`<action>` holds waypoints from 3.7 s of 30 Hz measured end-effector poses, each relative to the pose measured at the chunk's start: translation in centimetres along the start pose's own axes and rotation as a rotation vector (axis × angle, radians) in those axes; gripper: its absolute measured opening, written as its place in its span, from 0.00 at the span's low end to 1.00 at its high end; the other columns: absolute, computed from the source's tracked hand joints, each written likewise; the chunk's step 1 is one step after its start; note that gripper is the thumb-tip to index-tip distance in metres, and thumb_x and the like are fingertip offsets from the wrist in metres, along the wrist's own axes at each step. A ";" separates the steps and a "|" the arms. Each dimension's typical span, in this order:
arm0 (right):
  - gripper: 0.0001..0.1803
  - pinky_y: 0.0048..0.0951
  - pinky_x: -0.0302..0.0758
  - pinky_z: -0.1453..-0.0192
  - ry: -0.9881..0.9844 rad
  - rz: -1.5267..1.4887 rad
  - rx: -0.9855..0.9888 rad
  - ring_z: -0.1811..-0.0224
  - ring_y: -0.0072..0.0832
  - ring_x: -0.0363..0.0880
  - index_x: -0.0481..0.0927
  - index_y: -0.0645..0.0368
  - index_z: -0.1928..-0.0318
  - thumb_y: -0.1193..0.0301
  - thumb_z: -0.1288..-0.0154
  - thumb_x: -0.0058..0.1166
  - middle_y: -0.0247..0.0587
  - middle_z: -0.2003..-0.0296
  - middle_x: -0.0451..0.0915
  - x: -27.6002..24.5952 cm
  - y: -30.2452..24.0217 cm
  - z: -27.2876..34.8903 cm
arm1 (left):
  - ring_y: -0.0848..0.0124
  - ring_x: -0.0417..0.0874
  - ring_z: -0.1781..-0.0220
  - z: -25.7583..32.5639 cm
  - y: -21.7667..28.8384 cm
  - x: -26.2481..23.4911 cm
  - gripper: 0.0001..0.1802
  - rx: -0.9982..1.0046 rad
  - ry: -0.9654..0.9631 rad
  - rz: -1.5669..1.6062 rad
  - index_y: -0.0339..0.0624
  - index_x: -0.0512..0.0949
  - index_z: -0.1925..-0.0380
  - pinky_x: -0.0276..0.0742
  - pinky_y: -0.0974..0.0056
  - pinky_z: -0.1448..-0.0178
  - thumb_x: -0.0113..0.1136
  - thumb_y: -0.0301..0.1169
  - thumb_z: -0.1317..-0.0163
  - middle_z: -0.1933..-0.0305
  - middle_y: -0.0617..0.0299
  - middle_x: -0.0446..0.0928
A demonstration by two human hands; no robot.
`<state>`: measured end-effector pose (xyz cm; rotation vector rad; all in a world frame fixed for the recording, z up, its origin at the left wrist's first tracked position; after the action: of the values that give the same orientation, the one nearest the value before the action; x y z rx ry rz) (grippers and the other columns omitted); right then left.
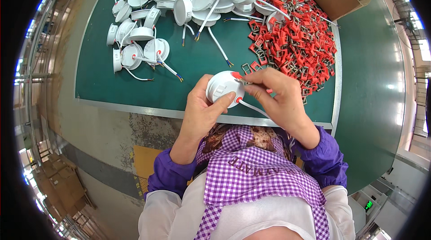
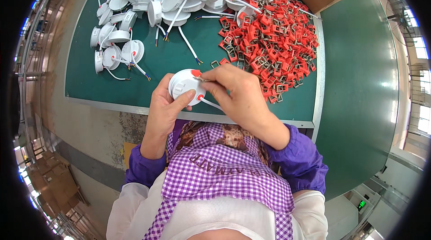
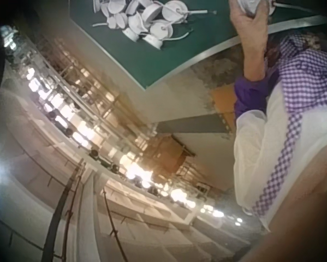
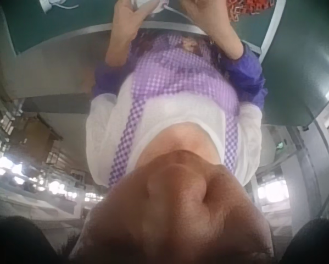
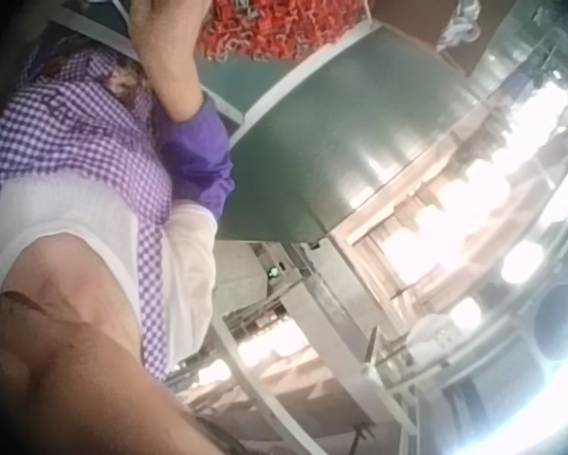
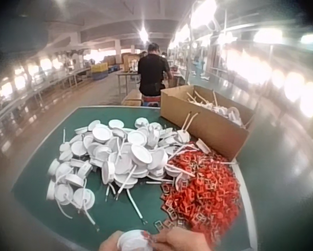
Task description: The recorder is assembling small circular light fixture bases by manually inserting red plastic locking clips into prepared slots.
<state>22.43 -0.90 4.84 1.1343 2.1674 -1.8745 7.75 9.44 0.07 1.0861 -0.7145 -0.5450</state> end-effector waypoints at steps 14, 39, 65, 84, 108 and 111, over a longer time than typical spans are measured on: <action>0.18 0.35 0.79 0.69 0.091 0.298 -0.128 0.70 0.40 0.82 0.78 0.64 0.53 0.86 0.47 0.56 0.45 0.64 0.79 1.2 0.1 2.3 | 0.80 0.79 0.62 -0.2 0.3 1.7 0.13 0.212 0.084 -0.298 0.36 0.76 0.56 0.76 0.71 0.59 0.66 0.25 0.40 0.63 0.63 0.80; 0.26 0.28 0.81 0.54 -0.244 -0.087 0.284 0.60 0.27 0.86 0.76 0.67 0.44 0.79 0.44 0.66 0.45 0.59 0.84 -4.4 -0.9 -1.2 | 0.80 0.77 0.68 -0.9 2.5 2.8 0.15 0.260 -0.184 -0.317 0.37 0.77 0.56 0.72 0.70 0.64 0.68 0.28 0.41 0.68 0.64 0.79; 0.20 0.18 0.67 0.77 0.304 0.072 0.104 0.78 0.13 0.73 0.83 0.58 0.60 0.52 0.30 0.55 0.26 0.77 0.78 -23.3 2.4 -26.7 | 0.72 0.82 0.54 -7.3 -1.6 1.3 0.18 0.415 0.020 -0.256 0.34 0.72 0.44 0.77 0.69 0.50 0.59 0.24 0.32 0.54 0.57 0.80; 0.08 0.40 0.83 0.60 -0.017 1.351 -0.030 0.60 0.44 0.85 0.84 0.59 0.63 0.71 0.39 0.53 0.47 0.65 0.84 -14.6 14.4 -27.1 | 0.74 0.83 0.62 -8.2 -1.7 0.4 0.11 0.305 0.078 -0.350 0.32 0.79 0.54 0.79 0.71 0.57 0.60 0.21 0.36 0.60 0.56 0.82; 0.14 0.45 0.80 0.50 -0.205 1.361 0.182 0.53 0.49 0.83 0.84 0.58 0.54 0.77 0.40 0.52 0.54 0.51 0.79 -11.6 19.4 -30.9 | 0.73 0.83 0.69 -8.7 -1.9 0.4 0.09 0.335 0.128 -0.392 0.35 0.80 0.57 0.78 0.71 0.68 0.63 0.23 0.38 0.65 0.57 0.82; 0.09 0.45 0.80 0.53 -0.160 1.201 0.146 0.55 0.47 0.84 0.88 0.55 0.63 0.66 0.39 0.58 0.50 0.61 0.84 -11.8 19.9 -29.9 | 0.74 0.83 0.70 -8.7 -1.7 0.4 0.09 0.347 0.132 -0.396 0.36 0.80 0.57 0.78 0.70 0.68 0.63 0.23 0.38 0.65 0.57 0.82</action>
<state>54.20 19.46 1.83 1.6593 0.8237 -1.4131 14.42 13.70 -3.91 1.5911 -0.4874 -0.6923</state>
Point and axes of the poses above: each hand's wrist, its own z-axis away from the middle knuckle, its own x-axis out of the palm, y = z × x, the point moved 3 cm from there along -z, towards the middle knuckle
